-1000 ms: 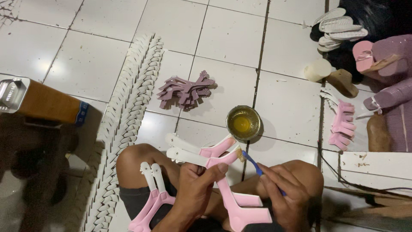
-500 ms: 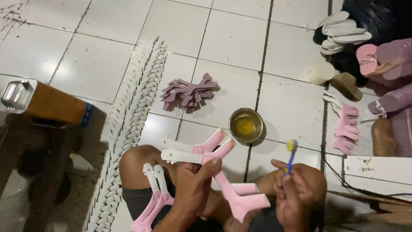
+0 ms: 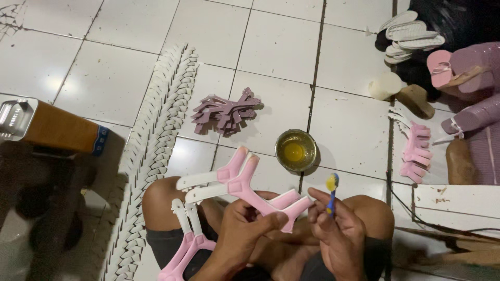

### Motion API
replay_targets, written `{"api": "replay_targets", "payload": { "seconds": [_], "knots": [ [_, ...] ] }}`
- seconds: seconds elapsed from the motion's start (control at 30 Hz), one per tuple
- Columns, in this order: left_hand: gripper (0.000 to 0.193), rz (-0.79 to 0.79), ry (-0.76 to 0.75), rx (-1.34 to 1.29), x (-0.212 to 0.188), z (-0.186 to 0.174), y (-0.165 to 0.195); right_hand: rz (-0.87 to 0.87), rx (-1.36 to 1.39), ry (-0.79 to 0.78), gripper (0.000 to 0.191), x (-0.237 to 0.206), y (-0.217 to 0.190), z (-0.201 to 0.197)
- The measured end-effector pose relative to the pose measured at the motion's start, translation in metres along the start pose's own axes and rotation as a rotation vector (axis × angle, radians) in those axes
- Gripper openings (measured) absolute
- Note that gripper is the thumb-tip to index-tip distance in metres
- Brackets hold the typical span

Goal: The person sits on the workshop floor and uses a toothbrush to brush pink and white foam shoe components, dipping the brush into a bowl of yellow liquid. They work on the parts one at a time on their lap and set finished pieces aside with the other completed parts.

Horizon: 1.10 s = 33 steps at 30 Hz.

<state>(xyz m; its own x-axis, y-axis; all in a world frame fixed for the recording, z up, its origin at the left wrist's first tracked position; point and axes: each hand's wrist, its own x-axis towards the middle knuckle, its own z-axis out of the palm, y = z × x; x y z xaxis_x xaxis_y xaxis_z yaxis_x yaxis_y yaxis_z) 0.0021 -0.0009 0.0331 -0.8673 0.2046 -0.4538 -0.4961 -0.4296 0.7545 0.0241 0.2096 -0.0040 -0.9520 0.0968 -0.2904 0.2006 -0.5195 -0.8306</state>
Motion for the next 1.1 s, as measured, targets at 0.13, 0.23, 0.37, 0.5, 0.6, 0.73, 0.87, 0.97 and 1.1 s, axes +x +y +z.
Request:
{"api": "replay_targets", "payload": {
  "seconds": [0.13, 0.23, 0.37, 0.5, 0.6, 0.73, 0.87, 0.97, 1.1],
  "knots": [
    [0.041, 0.033, -0.054, -0.062, 0.0, 0.005, 0.002, -0.017, -0.216, 0.086, 0.025, 0.005, 0.003, 0.002],
    [0.043, -0.008, -0.068, -0.132, 0.001, 0.01, 0.0, 0.0, -0.179, 0.129, 0.019, 0.007, 0.012, 0.002],
    [0.044, -0.037, -0.09, -0.252, 0.0, 0.013, -0.001, -0.043, -0.091, 0.143, 0.015, 0.009, 0.025, 0.0],
    [0.043, -0.066, -0.055, -0.204, 0.001, 0.015, -0.001, -0.056, -0.089, 0.119, 0.014, 0.008, 0.032, 0.002],
    [0.043, -0.042, -0.038, -0.17, 0.002, 0.012, 0.0, -0.039, -0.145, 0.077, 0.018, 0.005, 0.022, 0.005],
    [0.041, 0.007, -0.014, -0.257, 0.005, 0.005, 0.0, -0.21, -0.524, -0.093, 0.037, -0.001, -0.022, 0.001],
    [0.041, 0.016, -0.004, -0.232, 0.005, 0.003, 0.0, -0.481, -1.054, -0.195, 0.033, -0.008, -0.052, 0.004],
    [0.043, -0.006, -0.064, -0.259, 0.005, 0.008, 0.001, -0.48, -1.121, -0.173, 0.032, -0.005, -0.054, 0.011],
    [0.045, -0.008, -0.108, -0.271, 0.005, 0.011, 0.006, -0.446, -1.208, -0.101, 0.031, -0.002, -0.054, 0.017]
  ]
}}
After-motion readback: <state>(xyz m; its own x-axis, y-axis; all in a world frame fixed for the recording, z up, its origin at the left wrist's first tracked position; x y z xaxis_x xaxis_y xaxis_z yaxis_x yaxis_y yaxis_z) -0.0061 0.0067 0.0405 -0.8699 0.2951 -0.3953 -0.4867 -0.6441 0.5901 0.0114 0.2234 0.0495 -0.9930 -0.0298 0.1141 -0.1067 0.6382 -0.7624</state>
